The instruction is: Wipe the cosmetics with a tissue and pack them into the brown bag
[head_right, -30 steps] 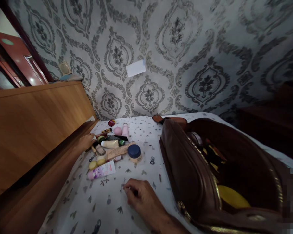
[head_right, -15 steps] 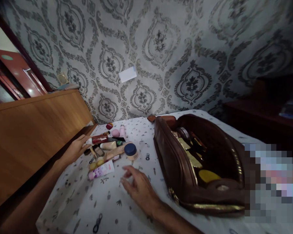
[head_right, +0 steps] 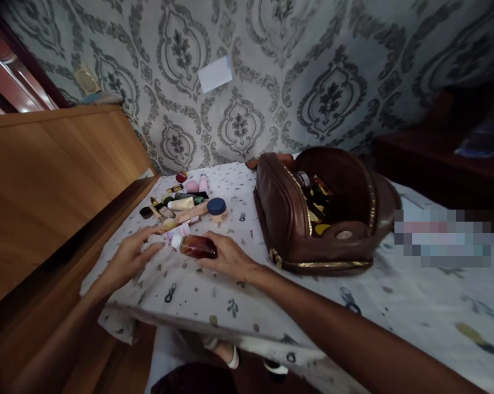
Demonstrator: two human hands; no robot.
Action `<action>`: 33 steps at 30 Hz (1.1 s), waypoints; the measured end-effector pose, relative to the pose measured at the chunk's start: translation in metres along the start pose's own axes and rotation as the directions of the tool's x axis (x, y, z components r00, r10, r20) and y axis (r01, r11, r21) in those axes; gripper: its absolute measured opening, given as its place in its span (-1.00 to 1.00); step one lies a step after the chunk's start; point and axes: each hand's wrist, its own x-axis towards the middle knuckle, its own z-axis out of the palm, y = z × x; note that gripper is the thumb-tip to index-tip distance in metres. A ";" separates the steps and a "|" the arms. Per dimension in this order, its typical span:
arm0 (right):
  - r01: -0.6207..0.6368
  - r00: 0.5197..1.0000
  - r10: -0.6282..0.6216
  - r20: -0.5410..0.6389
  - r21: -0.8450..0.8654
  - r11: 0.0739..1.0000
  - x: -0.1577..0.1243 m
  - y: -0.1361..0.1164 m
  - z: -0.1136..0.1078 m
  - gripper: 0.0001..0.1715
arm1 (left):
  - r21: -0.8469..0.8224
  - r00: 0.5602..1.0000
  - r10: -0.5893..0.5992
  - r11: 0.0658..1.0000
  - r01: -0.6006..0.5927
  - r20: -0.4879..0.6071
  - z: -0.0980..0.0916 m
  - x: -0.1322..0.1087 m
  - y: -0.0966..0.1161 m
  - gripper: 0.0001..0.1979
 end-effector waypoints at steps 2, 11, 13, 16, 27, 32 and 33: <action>0.002 1.000 -0.002 0.010 -0.032 0.999 -0.001 -0.001 0.000 -0.56 | 0.008 0.982 -0.023 1.000 0.024 -0.190 0.008 -0.006 0.005 -0.75; -0.025 0.999 0.028 0.044 -0.061 0.998 -0.001 -0.007 -0.005 -0.67 | 0.247 0.938 0.324 0.926 -0.287 -0.124 0.070 0.013 0.030 -0.75; -0.012 0.999 0.013 0.045 -0.022 1.000 -0.001 -0.006 -0.005 -0.64 | 0.199 0.959 0.250 0.955 -0.222 -0.130 0.069 0.021 0.031 -0.73; 0.051 0.997 -0.049 0.052 -0.019 0.999 -0.001 -0.003 -0.004 -0.58 | 0.006 0.994 0.066 0.998 -0.066 -0.092 0.063 0.031 0.031 -0.64; 0.168 0.986 -0.168 -0.015 0.036 0.985 -0.006 -0.004 -0.001 -0.48 | -0.974 0.630 -0.745 -0.134 0.180 0.219 0.084 0.050 0.058 -0.61; 0.114 0.991 -0.115 -0.071 -0.015 0.993 -0.007 -0.007 0.000 -0.52 | -0.963 0.567 -0.791 -0.270 0.013 0.229 0.103 0.065 0.066 -0.59; 0.104 0.992 -0.106 -0.068 -0.031 0.994 -0.007 -0.007 0.000 -0.55 | -0.969 0.560 -0.804 -0.247 -0.006 0.201 0.108 0.068 0.064 -0.60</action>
